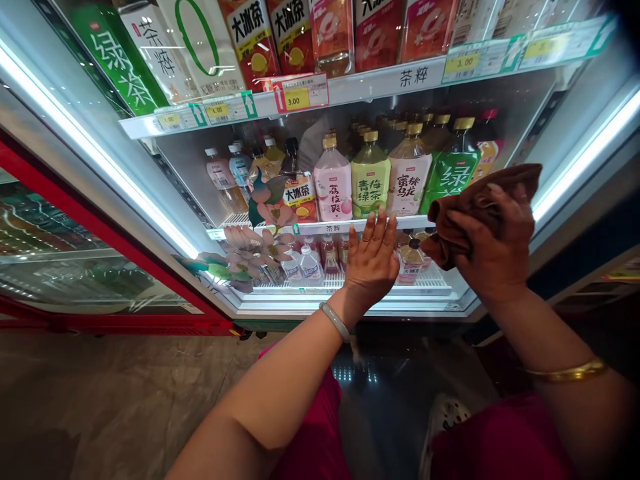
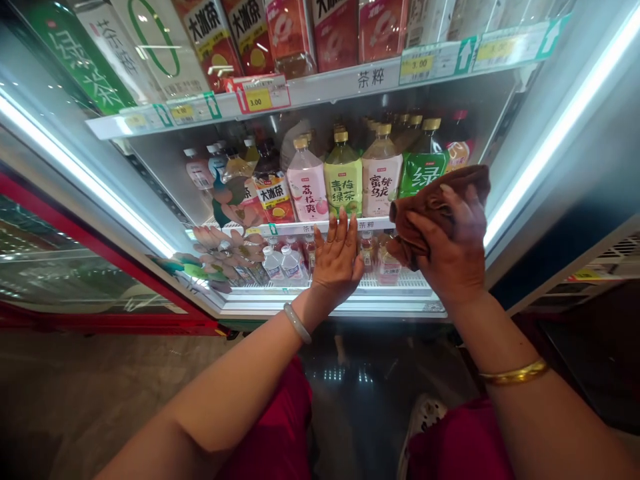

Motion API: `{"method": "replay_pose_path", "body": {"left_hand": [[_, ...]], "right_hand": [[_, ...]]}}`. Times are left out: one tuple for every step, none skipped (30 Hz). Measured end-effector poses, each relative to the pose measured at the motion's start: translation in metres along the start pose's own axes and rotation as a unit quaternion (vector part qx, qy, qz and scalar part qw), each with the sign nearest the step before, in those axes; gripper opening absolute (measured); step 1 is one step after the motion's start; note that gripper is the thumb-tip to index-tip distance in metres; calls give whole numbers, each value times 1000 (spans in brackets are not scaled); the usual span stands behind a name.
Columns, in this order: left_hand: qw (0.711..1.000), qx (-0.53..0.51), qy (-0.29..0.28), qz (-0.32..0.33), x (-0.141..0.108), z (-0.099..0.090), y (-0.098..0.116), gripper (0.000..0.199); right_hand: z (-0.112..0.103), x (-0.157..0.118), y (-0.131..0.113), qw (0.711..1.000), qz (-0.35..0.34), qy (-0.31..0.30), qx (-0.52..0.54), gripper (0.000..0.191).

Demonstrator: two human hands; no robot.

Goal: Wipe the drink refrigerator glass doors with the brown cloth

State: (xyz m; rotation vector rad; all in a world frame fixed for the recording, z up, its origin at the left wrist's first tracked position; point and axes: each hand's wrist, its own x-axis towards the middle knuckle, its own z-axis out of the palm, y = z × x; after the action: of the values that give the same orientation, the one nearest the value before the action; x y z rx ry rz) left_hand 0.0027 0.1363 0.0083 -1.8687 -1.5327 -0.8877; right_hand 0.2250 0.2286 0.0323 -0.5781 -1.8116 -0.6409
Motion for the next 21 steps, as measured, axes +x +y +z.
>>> {"method": "replay_pose_path", "body": {"left_hand": [[1000,-3,-4,-4,2,1,-1,89],[1000,-6,-7,-8,3,2,-1,89],[1000,-8,-8,-10,4,3,-1,89],[1000,-9,-5,-13,5,5,0,90],[1000,-11,-1,-15,6,7,1,91],[1000,-12,4,-16,6,8,2,93],[1000,-13,10,-15,7,9,4,94],[1000,-13,15,-13,8,10,6,95],[1000,-14,20,-9,8,11,8,97],[1000,-14,24,-5,9,11,10,97],[1000,-15,26,-1,10,11,12,98],[1000,-17,26,2,10,12,13,98],[999,-19,25,4,11,12,15,97],[999,-22,24,5,11,12,16,96],[999,-24,24,5,12,13,17,93],[999,-26,24,6,12,14,18,91],[999,-26,25,7,12,15,19,88],[999,-25,28,8,12,16,20,86],[999,-22,30,9,12,17,20,85],[999,-19,32,10,13,18,21,84],[999,-14,35,11,13,18,21,83]], "right_hand": [[1,-2,-6,1000,15,1,1,60],[2,-4,-14,999,28,-14,7,59],[4,-6,-23,999,32,-33,18,58],[5,-9,-30,998,28,-56,30,57],[6,-11,-35,996,9,-75,37,56],[6,-13,-37,995,-21,-89,39,55],[4,-14,-34,993,-54,-98,38,54],[2,-14,-28,991,-81,-98,36,52],[-1,-14,-19,991,-97,-90,32,49],[-4,-14,-10,992,-94,-81,29,47],[-7,-13,-1,994,-76,-71,24,46],[-10,-13,6,997,-51,-59,19,46],[-12,-12,9,998,-22,-49,12,47],[-13,-12,9,999,5,-45,7,49],[-13,-13,5,999,26,-45,6,51],[-12,-14,-1,998,40,-49,10,52],[-10,-15,-8,997,43,-54,18,52],[-7,-16,-15,997,38,-63,29,51],[-5,-18,-20,996,21,-76,38,49],[-4,-18,-22,995,-6,-85,43,47],[-3,-19,-21,994,-38,-93,45,45]]}}
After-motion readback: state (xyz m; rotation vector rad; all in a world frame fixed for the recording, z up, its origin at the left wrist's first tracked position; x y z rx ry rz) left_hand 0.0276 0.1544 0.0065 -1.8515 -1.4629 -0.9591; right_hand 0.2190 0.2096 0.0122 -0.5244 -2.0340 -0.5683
